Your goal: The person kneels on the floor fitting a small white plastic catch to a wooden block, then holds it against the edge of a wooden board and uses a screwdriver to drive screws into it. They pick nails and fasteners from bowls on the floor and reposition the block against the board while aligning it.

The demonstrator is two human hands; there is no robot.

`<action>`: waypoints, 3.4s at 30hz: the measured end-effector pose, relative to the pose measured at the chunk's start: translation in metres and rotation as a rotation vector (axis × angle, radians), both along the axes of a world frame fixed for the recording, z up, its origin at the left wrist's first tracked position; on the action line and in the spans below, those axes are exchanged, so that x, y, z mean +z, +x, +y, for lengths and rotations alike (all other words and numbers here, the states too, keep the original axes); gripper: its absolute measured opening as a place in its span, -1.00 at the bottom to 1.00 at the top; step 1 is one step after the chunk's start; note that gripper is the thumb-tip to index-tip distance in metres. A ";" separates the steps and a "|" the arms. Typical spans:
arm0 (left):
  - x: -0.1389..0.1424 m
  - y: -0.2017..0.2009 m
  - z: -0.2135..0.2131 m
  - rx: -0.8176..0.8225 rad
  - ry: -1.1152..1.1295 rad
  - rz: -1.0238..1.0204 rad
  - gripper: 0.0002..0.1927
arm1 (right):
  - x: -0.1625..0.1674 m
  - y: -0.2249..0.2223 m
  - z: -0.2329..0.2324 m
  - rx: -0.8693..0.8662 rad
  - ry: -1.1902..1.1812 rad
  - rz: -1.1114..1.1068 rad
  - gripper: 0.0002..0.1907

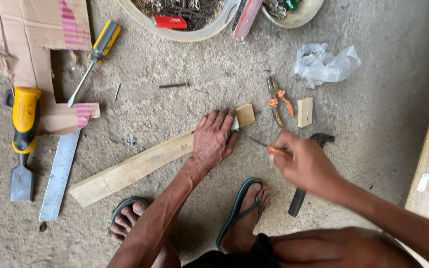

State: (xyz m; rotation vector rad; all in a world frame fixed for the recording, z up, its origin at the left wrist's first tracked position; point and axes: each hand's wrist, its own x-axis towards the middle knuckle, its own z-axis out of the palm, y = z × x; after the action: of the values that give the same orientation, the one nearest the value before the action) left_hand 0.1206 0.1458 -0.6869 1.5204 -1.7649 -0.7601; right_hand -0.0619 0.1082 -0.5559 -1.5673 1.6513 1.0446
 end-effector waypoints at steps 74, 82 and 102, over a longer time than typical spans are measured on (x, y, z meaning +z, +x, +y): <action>0.039 0.018 0.003 0.002 -0.041 0.014 -0.29 | 0.036 0.045 0.010 1.413 -0.470 -0.439 -0.76; 0.049 0.021 0.004 -0.010 -0.051 -0.008 -0.32 | 0.043 0.062 0.000 0.113 -0.125 -0.163 -0.73; 0.035 0.019 0.004 0.000 -0.073 -0.048 -0.29 | 0.027 0.050 0.014 1.631 -0.320 -0.238 -0.71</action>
State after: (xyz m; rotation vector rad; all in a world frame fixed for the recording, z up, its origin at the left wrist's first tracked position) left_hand 0.1395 0.1498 -0.6516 1.5021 -1.8078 -0.6569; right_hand -0.0118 0.1219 -0.5291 -3.1329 0.0384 1.1365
